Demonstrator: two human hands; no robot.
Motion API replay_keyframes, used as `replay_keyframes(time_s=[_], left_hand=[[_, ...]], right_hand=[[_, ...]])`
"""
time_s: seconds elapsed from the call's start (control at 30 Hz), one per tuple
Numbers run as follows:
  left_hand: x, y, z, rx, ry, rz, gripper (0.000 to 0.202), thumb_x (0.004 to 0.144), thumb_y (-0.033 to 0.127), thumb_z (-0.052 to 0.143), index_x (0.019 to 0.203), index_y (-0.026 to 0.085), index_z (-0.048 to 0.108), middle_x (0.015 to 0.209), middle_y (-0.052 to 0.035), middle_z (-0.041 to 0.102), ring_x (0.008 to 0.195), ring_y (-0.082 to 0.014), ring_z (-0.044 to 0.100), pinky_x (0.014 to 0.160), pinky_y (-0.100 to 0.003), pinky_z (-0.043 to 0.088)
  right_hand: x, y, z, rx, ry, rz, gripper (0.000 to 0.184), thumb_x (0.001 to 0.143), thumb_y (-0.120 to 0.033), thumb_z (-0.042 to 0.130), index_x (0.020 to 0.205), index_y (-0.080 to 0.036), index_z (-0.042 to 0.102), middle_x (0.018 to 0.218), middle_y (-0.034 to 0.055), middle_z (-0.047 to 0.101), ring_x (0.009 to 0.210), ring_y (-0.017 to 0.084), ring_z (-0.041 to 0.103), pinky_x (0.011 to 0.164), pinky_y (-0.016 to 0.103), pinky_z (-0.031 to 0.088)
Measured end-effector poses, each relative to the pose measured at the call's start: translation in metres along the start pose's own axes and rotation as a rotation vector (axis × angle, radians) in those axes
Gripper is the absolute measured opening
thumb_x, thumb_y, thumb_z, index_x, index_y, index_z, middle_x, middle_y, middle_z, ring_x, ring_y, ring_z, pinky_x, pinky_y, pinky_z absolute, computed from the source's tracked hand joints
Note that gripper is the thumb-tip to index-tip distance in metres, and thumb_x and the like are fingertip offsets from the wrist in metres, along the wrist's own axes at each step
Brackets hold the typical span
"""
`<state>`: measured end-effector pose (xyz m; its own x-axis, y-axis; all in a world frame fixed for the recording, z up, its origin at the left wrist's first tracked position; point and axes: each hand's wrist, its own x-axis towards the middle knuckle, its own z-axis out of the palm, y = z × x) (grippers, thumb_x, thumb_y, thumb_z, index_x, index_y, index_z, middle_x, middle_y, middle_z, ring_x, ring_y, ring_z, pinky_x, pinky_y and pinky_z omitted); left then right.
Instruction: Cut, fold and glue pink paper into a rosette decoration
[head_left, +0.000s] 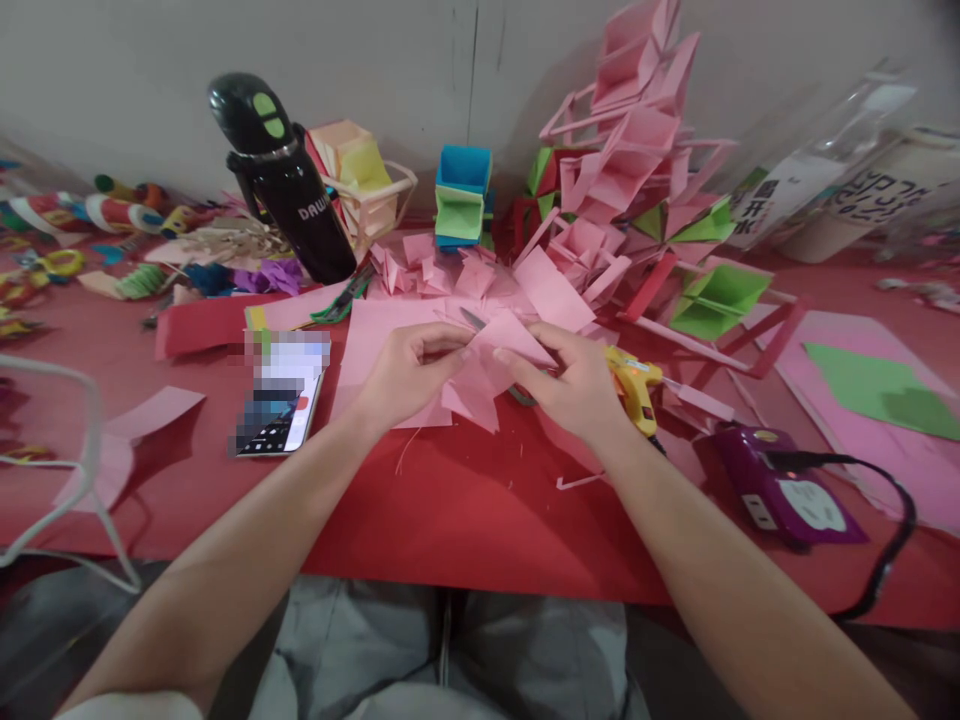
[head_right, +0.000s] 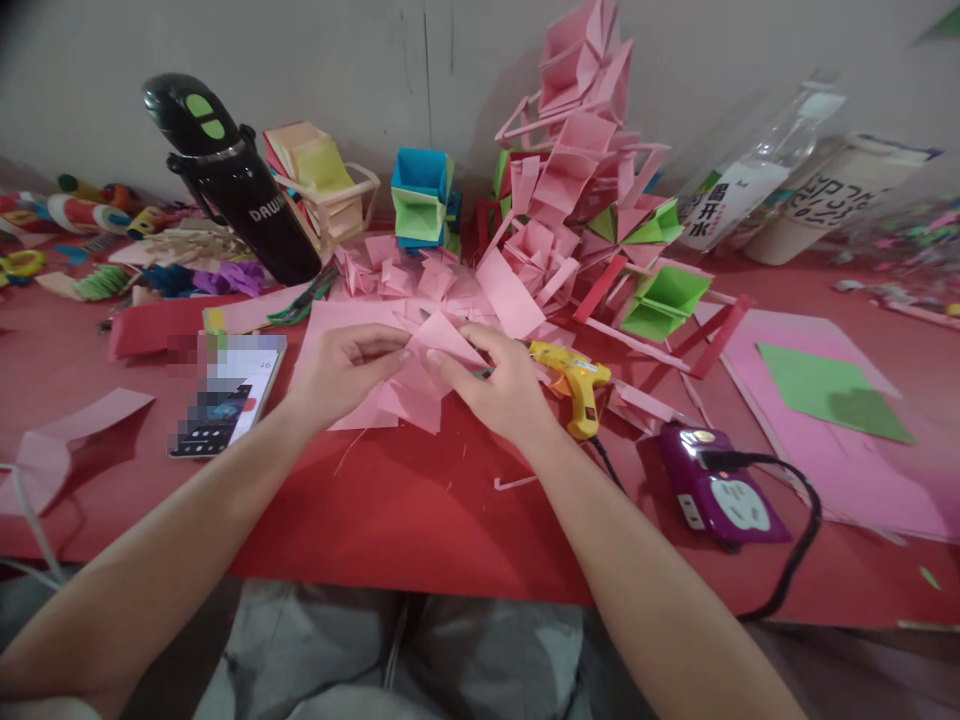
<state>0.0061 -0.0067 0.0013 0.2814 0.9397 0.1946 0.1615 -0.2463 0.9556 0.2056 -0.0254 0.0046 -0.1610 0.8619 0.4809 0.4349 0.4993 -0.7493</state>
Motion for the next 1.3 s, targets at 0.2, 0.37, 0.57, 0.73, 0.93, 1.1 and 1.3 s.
replay_keyframes(time_s=[0.2,0.37,0.57,0.73,0.93,1.1,1.3], left_hand=[[-0.002,0.003,0.002,0.017,-0.001,-0.013,0.011,0.084,0.025,0.069,0.089,0.017,0.075,0.093,-0.0048,0.077,0.085,-0.0172,0.069,0.081,-0.030,0.055],[-0.001,0.003,0.003,-0.005,0.019,-0.045,0.011,0.082,0.027,0.070,0.084,0.018,0.074,0.086,-0.0036,0.075,0.077,-0.0153,0.067,0.075,-0.029,0.054],[0.000,0.000,0.001,-0.139,0.007,-0.153,0.018,0.079,0.033,0.074,0.085,0.017,0.075,0.080,-0.0034,0.072,0.069,-0.0138,0.063,0.067,-0.028,0.052],[0.001,0.001,0.000,-0.471,-0.035,-0.289,0.026,0.076,0.036,0.079,0.088,0.014,0.074,0.081,-0.0057,0.071,0.074,-0.0162,0.068,0.075,-0.033,0.057],[0.001,0.001,0.000,-0.471,0.014,-0.276,0.028,0.073,0.036,0.083,0.089,0.015,0.073,0.082,-0.0037,0.071,0.070,-0.0133,0.066,0.073,-0.031,0.059],[0.003,-0.002,-0.002,-0.499,0.056,-0.284,0.028,0.070,0.032,0.086,0.087,0.015,0.072,0.081,-0.0024,0.071,0.071,-0.0130,0.067,0.074,-0.032,0.060],[0.004,-0.004,-0.004,-0.513,0.093,-0.292,0.028,0.063,0.028,0.090,0.082,0.015,0.075,0.083,-0.0023,0.073,0.076,-0.0132,0.068,0.078,-0.031,0.060]], right_hand=[[0.001,0.003,0.002,-0.023,-0.002,-0.023,0.022,0.088,-0.032,0.065,0.070,-0.020,0.063,0.074,0.0001,0.063,0.074,0.017,0.061,0.072,0.032,0.050],[-0.002,0.010,0.005,-0.052,0.052,-0.070,0.015,0.085,-0.033,0.070,0.075,-0.022,0.068,0.084,0.0031,0.069,0.086,0.023,0.066,0.079,0.037,0.053],[-0.001,0.004,0.001,-0.116,-0.046,-0.192,0.021,0.091,-0.032,0.062,0.073,-0.023,0.066,0.092,0.0052,0.067,0.089,0.021,0.064,0.080,0.038,0.052],[-0.001,0.006,0.002,-0.246,-0.041,-0.314,0.028,0.091,-0.032,0.064,0.066,-0.022,0.059,0.096,0.0067,0.065,0.091,0.022,0.060,0.082,0.040,0.049],[-0.003,0.004,0.000,-0.310,-0.097,-0.320,0.027,0.087,-0.043,0.068,0.071,-0.022,0.061,0.111,0.0092,0.063,0.104,0.027,0.057,0.093,0.045,0.047],[-0.004,0.000,-0.003,-0.262,-0.144,-0.264,0.028,0.098,-0.038,0.051,0.081,-0.022,0.067,0.124,0.0096,0.061,0.116,0.028,0.056,0.101,0.048,0.044],[-0.001,0.008,0.001,-0.114,0.023,-0.154,0.015,0.094,-0.032,0.060,0.100,-0.024,0.070,0.109,0.0076,0.069,0.104,0.023,0.065,0.095,0.042,0.051]])
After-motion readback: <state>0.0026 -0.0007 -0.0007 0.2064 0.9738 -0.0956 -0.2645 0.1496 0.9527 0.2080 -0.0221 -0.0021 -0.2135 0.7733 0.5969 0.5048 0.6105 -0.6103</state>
